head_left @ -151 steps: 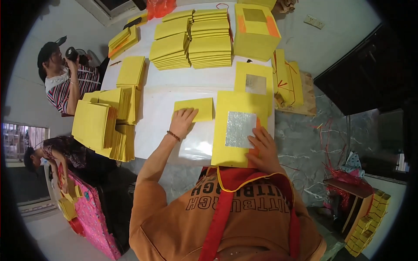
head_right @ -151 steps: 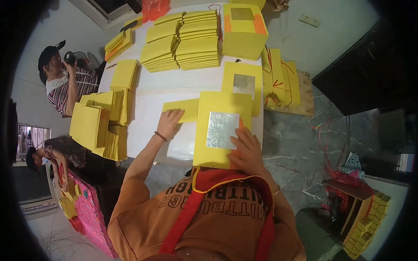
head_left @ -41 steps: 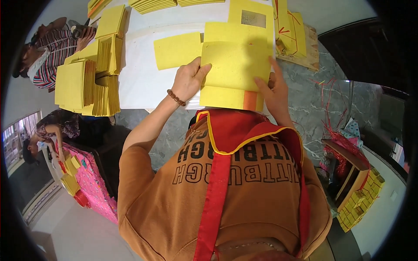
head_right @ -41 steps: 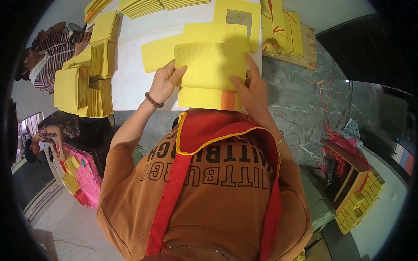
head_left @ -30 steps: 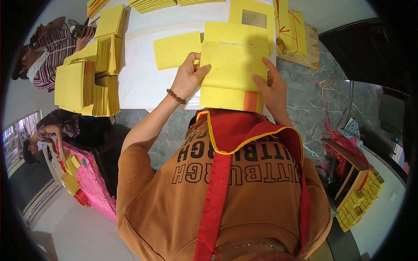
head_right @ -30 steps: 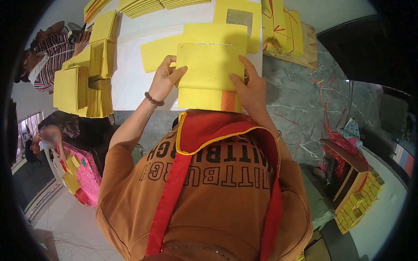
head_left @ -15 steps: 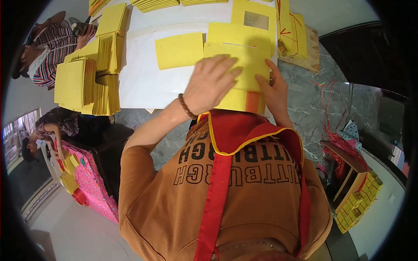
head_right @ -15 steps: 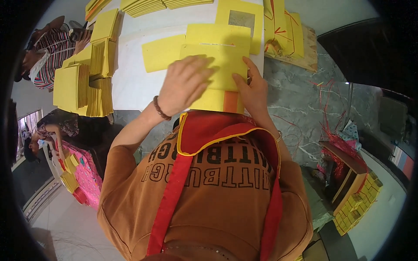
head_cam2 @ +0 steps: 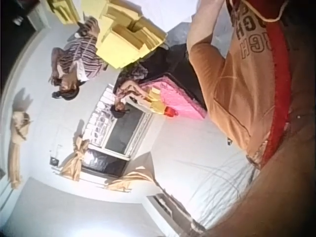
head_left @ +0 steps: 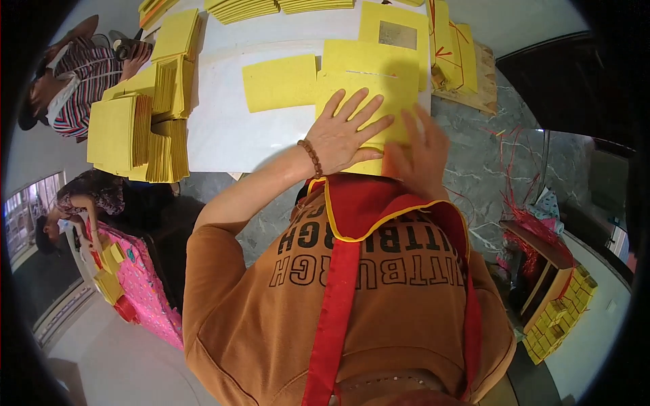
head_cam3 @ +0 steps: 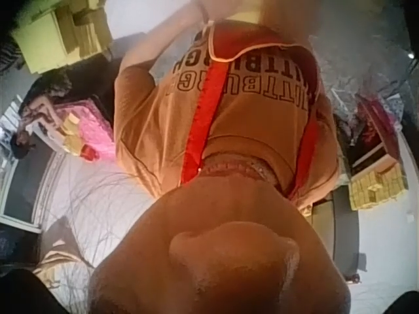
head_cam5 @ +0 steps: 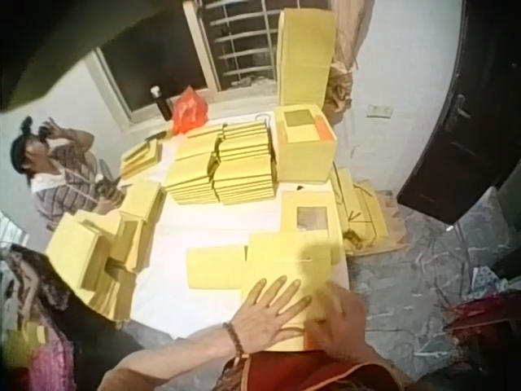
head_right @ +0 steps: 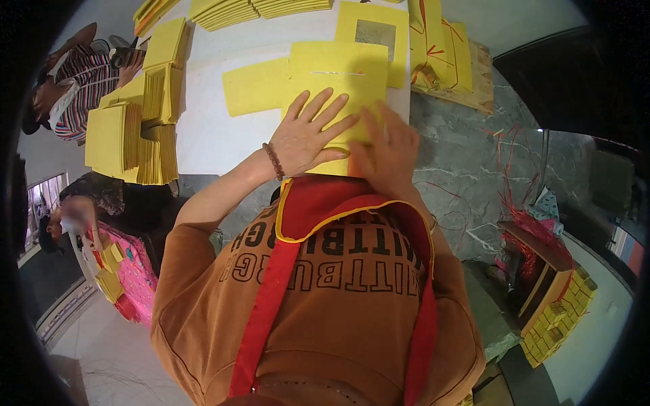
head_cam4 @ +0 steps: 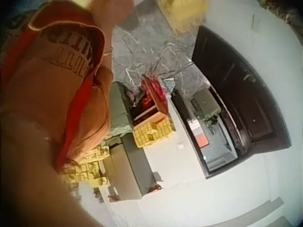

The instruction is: Arranging and folding stacks of yellow joss paper.

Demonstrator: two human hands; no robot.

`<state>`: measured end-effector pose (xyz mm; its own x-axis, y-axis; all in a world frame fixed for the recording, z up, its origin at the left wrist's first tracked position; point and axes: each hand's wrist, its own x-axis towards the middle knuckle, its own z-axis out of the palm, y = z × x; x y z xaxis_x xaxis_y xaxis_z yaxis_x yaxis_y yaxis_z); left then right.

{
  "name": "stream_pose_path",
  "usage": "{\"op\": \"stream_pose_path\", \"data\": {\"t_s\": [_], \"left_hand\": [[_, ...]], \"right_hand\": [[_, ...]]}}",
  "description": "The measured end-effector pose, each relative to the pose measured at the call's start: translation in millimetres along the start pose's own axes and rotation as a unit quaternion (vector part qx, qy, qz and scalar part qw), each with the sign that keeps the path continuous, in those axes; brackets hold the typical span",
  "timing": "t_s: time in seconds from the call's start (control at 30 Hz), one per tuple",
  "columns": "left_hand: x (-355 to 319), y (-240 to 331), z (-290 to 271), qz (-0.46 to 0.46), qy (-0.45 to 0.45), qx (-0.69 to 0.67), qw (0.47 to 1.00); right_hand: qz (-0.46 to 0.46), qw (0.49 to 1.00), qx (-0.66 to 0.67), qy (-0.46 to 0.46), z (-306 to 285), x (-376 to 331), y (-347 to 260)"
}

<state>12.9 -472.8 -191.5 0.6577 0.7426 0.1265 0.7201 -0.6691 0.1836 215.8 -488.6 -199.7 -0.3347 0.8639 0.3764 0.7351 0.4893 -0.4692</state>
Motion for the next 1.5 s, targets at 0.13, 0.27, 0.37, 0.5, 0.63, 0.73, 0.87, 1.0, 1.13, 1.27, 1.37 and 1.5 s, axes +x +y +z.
{"op": "stream_pose_path", "data": {"t_s": [0.13, 0.27, 0.37, 0.5, 0.63, 0.73, 0.87, 1.0, 1.13, 1.27, 1.37, 1.5], "left_hand": [[0.6, -1.5, -3.6, 0.014, 0.007, -0.006, 1.0], [-4.6, -10.6, 0.1, -0.013, 0.061, -0.102, 0.993], [-7.2, -12.2, -0.1, 0.013, 0.038, -0.092, 0.995], [-6.0, -3.6, -0.5, 0.052, 0.065, 0.003, 0.997], [-3.6, 4.7, -7.9, 0.071, 0.066, 0.119, 0.988], [3.1, 1.6, -2.9, 0.034, 0.084, 0.062, 0.994], [3.6, -8.2, -13.4, 0.013, 0.097, 0.02, 0.995], [-16.5, -38.4, -40.1, -0.009, 0.276, 0.015, 0.961], [-52.6, -89.7, -22.3, -0.113, 0.26, 0.164, 0.945], [-72.7, -119.6, 26.8, -0.167, 0.187, 0.202, 0.947], [-75.9, -128.2, 47.8, -0.174, 0.169, 0.183, 0.953], [-83.6, -138.8, 64.1, -0.179, 0.103, 0.151, 0.967]], "right_hand": [[-0.056, 0.988, -0.037, -0.139, 6.9, -16.5, 2.0], [-0.025, 0.983, -0.038, -0.177, 4.6, -14.8, 1.0], [-0.018, 0.981, -0.042, -0.189, 2.1, -14.5, -1.6], [-0.032, 0.978, 0.131, -0.159, 8.8, -16.3, 14.2], [0.13, 0.89, 0.416, -0.135, -2.9, -15.9, 20.8], [0.14, 0.922, 0.358, -0.037, -1.7, -14.3, 15.7], [0.092, 0.922, 0.375, 0.021, 13.2, -18.7, 11.0], [0.086, 0.96, 0.26, -0.065, 3.2, -17.7, 18.9], [0.023, 0.975, 0.196, -0.099, 1.3, -12.0, 22.2], [0.036, 0.977, 0.191, -0.086, 2.7, -12.6, 21.9], [0.045, 0.976, 0.194, -0.093, 3.1, -13.3, 20.9], [0.063, 0.971, 0.213, -0.089, 4.6, -14.2, 20.3]]}}
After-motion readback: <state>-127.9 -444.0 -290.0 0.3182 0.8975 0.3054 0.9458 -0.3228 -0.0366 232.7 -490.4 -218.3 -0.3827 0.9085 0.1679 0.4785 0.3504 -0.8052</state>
